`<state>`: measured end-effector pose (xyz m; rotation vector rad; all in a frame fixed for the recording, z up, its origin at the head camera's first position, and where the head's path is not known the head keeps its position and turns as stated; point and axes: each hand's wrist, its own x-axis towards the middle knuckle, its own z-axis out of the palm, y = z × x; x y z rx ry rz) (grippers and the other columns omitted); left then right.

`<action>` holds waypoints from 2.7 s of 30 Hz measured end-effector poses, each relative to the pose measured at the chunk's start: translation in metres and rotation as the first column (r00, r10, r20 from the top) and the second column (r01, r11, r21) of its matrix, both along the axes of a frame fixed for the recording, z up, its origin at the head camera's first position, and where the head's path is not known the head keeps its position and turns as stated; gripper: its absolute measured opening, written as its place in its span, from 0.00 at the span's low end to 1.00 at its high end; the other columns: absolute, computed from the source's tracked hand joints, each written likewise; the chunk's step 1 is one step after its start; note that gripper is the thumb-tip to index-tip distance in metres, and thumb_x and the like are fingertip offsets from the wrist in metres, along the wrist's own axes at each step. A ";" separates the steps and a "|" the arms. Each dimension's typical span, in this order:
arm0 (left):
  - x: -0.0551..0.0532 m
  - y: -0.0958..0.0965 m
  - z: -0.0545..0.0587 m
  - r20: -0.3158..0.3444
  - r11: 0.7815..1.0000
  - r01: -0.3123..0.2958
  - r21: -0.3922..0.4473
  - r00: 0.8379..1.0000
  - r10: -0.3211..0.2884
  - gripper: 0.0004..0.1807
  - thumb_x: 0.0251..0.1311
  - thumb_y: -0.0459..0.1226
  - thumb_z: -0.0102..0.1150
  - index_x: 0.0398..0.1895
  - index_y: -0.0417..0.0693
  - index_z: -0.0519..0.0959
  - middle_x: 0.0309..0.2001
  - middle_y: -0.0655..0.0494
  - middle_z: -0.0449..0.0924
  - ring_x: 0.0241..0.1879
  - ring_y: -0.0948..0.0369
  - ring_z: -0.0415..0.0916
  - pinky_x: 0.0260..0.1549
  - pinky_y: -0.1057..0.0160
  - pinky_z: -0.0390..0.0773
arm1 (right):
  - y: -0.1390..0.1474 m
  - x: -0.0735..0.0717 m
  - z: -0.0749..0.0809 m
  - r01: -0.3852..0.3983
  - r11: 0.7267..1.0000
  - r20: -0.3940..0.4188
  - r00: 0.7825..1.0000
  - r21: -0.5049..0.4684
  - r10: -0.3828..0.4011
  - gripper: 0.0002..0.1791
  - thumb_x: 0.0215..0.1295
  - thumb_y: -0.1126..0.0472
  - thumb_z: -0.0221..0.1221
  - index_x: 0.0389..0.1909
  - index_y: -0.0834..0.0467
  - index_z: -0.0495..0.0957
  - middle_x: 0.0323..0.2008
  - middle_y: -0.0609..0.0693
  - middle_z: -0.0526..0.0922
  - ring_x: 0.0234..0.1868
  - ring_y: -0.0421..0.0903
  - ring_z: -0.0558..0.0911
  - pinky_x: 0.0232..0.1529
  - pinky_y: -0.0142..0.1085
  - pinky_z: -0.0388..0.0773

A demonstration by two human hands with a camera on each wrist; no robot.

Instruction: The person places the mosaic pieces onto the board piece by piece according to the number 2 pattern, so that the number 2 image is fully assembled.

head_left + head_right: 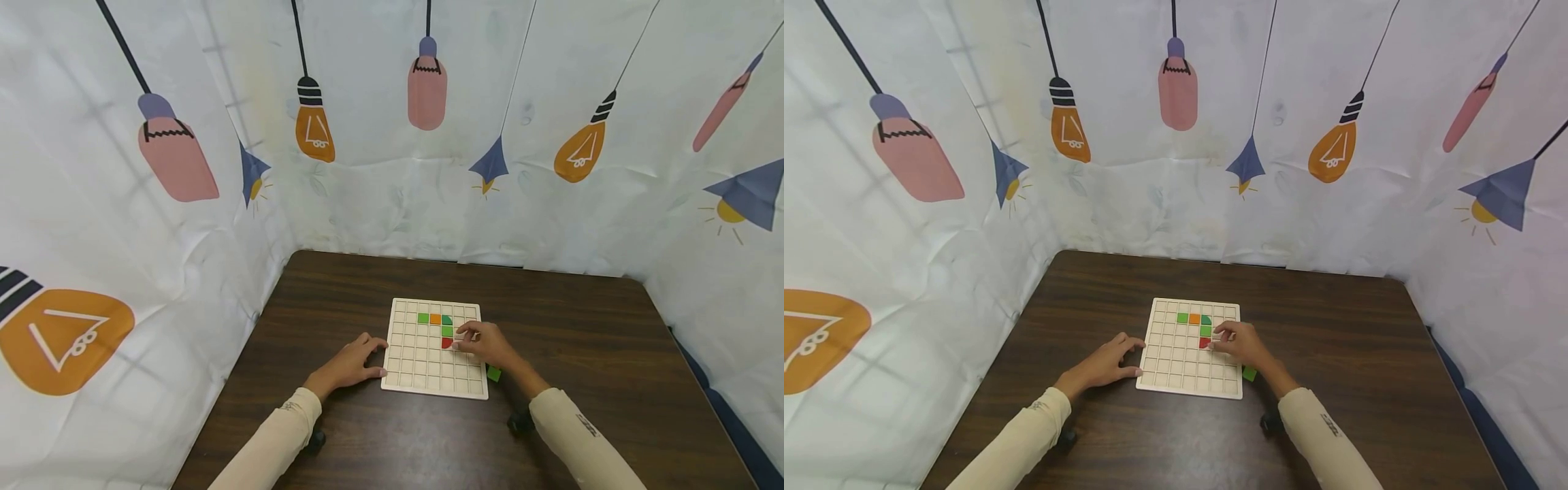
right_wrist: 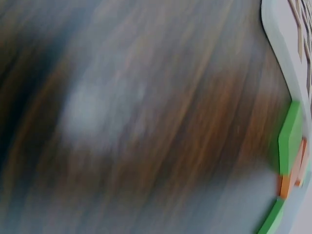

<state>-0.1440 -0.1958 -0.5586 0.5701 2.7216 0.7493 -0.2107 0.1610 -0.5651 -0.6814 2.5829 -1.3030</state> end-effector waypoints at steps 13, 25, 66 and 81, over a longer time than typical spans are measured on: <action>-0.002 -0.002 0.000 0.008 1.000 0.004 0.003 1.000 -0.004 0.34 0.63 0.54 0.66 0.69 0.57 0.69 0.52 0.54 0.71 0.47 0.57 0.74 0.50 0.50 0.74 | 0.040 -0.008 0.001 0.122 0.992 -0.024 0.992 0.014 -0.122 0.07 0.64 0.58 0.69 0.36 0.57 0.84 0.27 0.46 0.80 0.28 0.43 0.76 0.28 0.32 0.74; -0.002 -0.002 -0.002 0.000 1.000 0.002 0.009 1.000 -0.002 0.34 0.63 0.55 0.65 0.69 0.57 0.69 0.52 0.54 0.71 0.47 0.57 0.74 0.50 0.50 0.74 | 0.064 -0.009 -0.004 0.155 0.983 -0.045 0.988 0.097 -0.151 0.07 0.64 0.56 0.69 0.36 0.56 0.84 0.28 0.45 0.82 0.34 0.42 0.81 0.36 0.34 0.78; -0.002 -0.001 -0.002 -0.019 0.999 0.023 0.024 1.000 -0.023 0.33 0.63 0.54 0.65 0.68 0.55 0.70 0.50 0.53 0.71 0.45 0.58 0.74 0.46 0.52 0.74 | 0.075 -0.022 0.003 0.014 0.978 0.145 0.988 0.210 -0.045 0.16 0.65 0.65 0.64 0.53 0.63 0.83 0.30 0.48 0.81 0.27 0.44 0.75 0.26 0.33 0.71; -0.002 -0.002 -0.003 -0.023 1.000 0.016 0.021 1.000 -0.016 0.32 0.63 0.54 0.65 0.68 0.56 0.70 0.50 0.53 0.71 0.43 0.59 0.73 0.46 0.53 0.73 | 0.081 -0.027 0.004 -0.007 0.969 0.188 0.981 0.247 -0.040 0.18 0.65 0.62 0.65 0.55 0.59 0.84 0.30 0.46 0.80 0.23 0.43 0.74 0.24 0.34 0.71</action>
